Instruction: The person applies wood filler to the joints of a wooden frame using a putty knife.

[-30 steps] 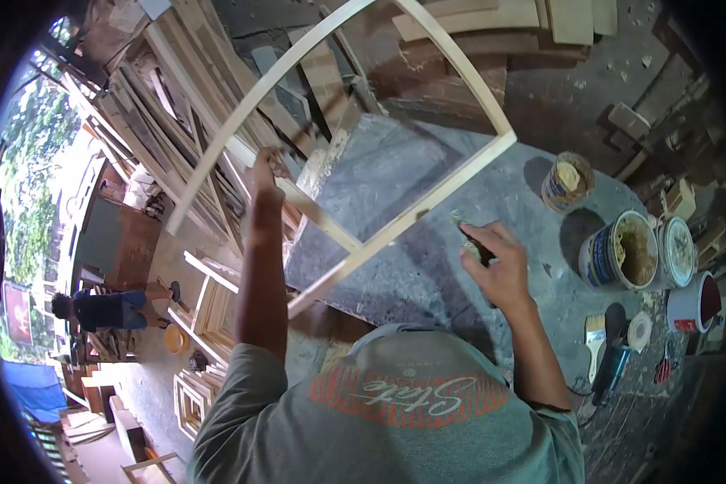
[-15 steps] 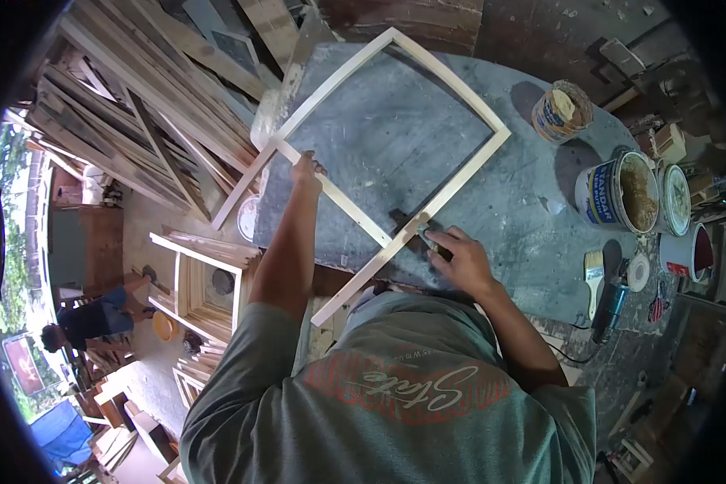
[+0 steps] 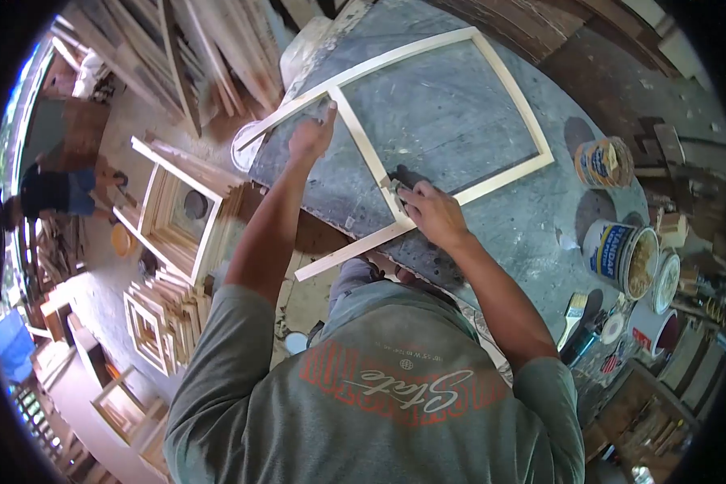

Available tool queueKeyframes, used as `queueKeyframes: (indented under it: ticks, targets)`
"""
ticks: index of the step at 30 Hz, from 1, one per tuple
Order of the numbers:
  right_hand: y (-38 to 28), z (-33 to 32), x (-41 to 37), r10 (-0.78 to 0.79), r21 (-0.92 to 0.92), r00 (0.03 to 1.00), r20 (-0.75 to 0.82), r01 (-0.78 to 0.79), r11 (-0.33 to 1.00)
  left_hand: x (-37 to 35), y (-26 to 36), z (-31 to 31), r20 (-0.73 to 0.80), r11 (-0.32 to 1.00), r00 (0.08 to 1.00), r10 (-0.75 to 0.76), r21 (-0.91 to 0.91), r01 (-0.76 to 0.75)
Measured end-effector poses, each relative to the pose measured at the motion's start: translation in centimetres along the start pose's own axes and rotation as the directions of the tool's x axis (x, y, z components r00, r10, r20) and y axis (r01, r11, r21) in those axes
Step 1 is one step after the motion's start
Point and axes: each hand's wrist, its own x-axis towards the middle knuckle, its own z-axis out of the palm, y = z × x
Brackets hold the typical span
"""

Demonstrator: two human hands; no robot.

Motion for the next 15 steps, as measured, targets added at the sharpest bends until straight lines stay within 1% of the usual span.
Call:
queueKeyframes:
  ticks: [2,3,5,7,9,11,12,13,15]
  targets:
    - [0.2,0.5,1.6,-0.022,-0.063,0.999,0.041,0.025,0.998,-3.2,-2.9,-0.3,-0.106,0.999,0.994,0.006,-0.049,-0.011]
    - [0.1,0.5,2.2,-0.029,-0.067,0.996,0.082,0.034,0.997,-4.1,-5.2,-0.7,0.022,0.987,1.0,-0.009,-0.16,0.013]
    - [0.7,1.3,3.1,-0.054,-0.162,0.992,0.118,0.073,0.984,-4.7,-12.3,2.2,0.008,0.94,0.984,-0.179,-0.295,0.173]
    - [1.2,1.8,3.2,-0.067,-0.23,0.988,0.136,0.098,0.968,-8.5,-16.9,3.0,-0.114,0.857,0.941,-0.319,-0.459,0.235]
    - [1.7,1.6,3.1,-0.075,-0.271,0.988,0.134,0.109,0.956,-11.8,-22.3,3.9,-0.126,0.762,0.901,-0.415,-0.588,0.269]
    - [0.4,0.6,2.7,-0.013,-0.222,0.989,0.15,0.046,0.974,-15.6,-26.0,4.5,-0.101,0.627,0.874,-0.476,-0.736,0.256]
    - [-0.3,0.3,2.7,0.015,-0.198,0.987,0.162,0.018,0.98,-17.3,-27.3,5.0,-0.112,0.584,0.858,-0.501,-0.775,0.24]
    - [-0.9,0.6,2.8,0.007,-0.187,0.986,0.165,0.025,0.982,-18.8,-28.4,5.7,-0.122,0.54,0.84,-0.529,-0.811,0.223]
    - [-2.0,1.4,2.9,-0.007,-0.161,0.985,0.173,0.035,0.986,-21.0,-30.4,7.6,-0.1,0.529,0.813,-0.573,-0.803,0.274]
